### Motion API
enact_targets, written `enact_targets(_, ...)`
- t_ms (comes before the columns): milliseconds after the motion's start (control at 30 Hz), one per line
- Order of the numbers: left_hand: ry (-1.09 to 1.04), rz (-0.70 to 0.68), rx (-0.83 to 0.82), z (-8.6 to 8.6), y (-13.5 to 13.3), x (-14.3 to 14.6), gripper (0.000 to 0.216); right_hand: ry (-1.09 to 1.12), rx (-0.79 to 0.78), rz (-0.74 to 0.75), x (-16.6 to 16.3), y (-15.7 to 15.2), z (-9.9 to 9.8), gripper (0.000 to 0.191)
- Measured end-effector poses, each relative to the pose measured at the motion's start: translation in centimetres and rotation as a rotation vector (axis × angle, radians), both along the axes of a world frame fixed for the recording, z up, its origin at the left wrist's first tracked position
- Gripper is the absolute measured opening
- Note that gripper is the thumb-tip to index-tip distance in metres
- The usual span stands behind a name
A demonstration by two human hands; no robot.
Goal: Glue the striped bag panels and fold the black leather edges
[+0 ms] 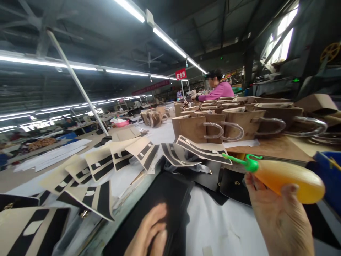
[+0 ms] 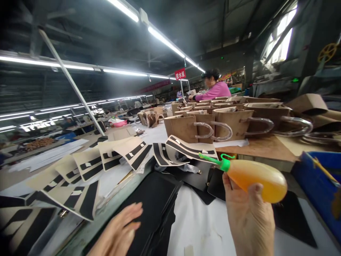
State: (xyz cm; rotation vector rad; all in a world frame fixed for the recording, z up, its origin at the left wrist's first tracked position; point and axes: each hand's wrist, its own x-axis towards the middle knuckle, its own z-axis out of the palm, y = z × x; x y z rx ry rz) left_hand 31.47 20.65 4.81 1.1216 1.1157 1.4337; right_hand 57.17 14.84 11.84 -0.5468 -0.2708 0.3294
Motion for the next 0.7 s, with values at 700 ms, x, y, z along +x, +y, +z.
enact_targets(700, -0.409, -0.163, -0.274, 8.8, 5.7, 12.5, 0.021, -0.019, -0.027, -0.021, 0.2, -0.8, 0.8, 0.07)
